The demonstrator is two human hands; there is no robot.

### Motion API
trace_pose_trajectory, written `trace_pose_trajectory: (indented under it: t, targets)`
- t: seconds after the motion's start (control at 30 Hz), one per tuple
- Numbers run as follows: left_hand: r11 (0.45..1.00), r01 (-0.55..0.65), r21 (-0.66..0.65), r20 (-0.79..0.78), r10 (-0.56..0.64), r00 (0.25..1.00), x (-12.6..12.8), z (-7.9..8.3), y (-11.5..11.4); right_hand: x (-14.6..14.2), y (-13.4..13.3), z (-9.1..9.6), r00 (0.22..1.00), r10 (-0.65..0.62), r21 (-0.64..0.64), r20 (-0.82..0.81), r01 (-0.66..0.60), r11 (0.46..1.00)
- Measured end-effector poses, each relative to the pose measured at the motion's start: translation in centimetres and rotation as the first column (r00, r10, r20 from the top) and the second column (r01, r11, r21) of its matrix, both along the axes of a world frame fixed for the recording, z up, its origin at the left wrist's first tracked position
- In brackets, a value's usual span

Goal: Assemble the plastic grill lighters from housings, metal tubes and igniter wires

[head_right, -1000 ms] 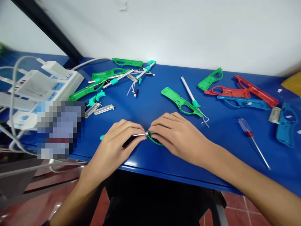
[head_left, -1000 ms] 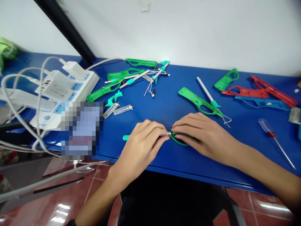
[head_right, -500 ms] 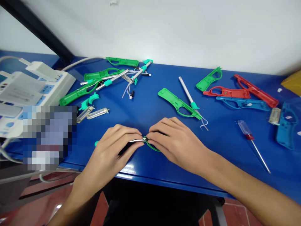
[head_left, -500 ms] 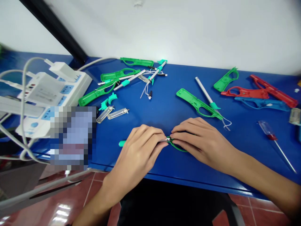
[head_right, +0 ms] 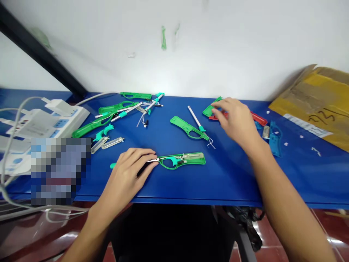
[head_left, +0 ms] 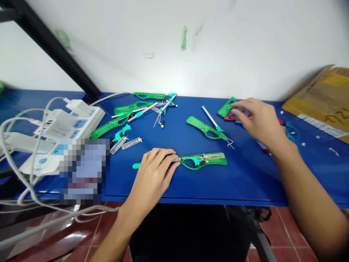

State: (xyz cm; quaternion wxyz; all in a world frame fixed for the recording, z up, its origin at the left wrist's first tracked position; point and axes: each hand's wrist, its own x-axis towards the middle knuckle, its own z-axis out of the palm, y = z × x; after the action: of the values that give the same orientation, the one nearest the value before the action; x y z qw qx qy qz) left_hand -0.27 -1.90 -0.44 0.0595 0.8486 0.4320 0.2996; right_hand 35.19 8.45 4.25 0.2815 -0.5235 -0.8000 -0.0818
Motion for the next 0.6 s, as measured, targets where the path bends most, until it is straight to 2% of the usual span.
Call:
trace_pose_trajectory:
  t: [0.07, 0.13, 0.23, 0.43, 0.6]
  targets:
    - [1.000, -0.001, 0.012, -0.008, 0.001, 1.000, 0.0, -0.1, 0.0, 1.3, 1.4, -1.4, 0.996, -0.041, -0.098, 0.075, 0.048, 0.994]
    - [1.000, 0.001, 0.015, -0.015, -0.001, 1.000, 0.0, -0.2, 0.1, 1.4, 2.4, -2.8, 0.985, -0.083, -0.208, 0.154, 0.114, 0.972]
    - [1.000, 0.001, 0.013, -0.011, -0.001, 1.000, 0.0, -0.3, 0.1, 0.4, 3.3, -3.9, 0.975, -0.129, -0.234, 0.181, 0.170, 0.957]
    - [1.000, 0.002, -0.004, -0.019, -0.002, 1.000, 0.0, -0.4, 0.2, -0.9, 3.0, -3.3, 0.971, -0.178, -0.195, 0.159, 0.207, 0.959]
    - [0.999, -0.026, -0.039, -0.022, 0.025, 0.999, -0.1, -0.5, 0.1, -0.4, 1.9, -1.9, 0.968, -0.248, -0.108, -0.028, 0.244, 0.964]
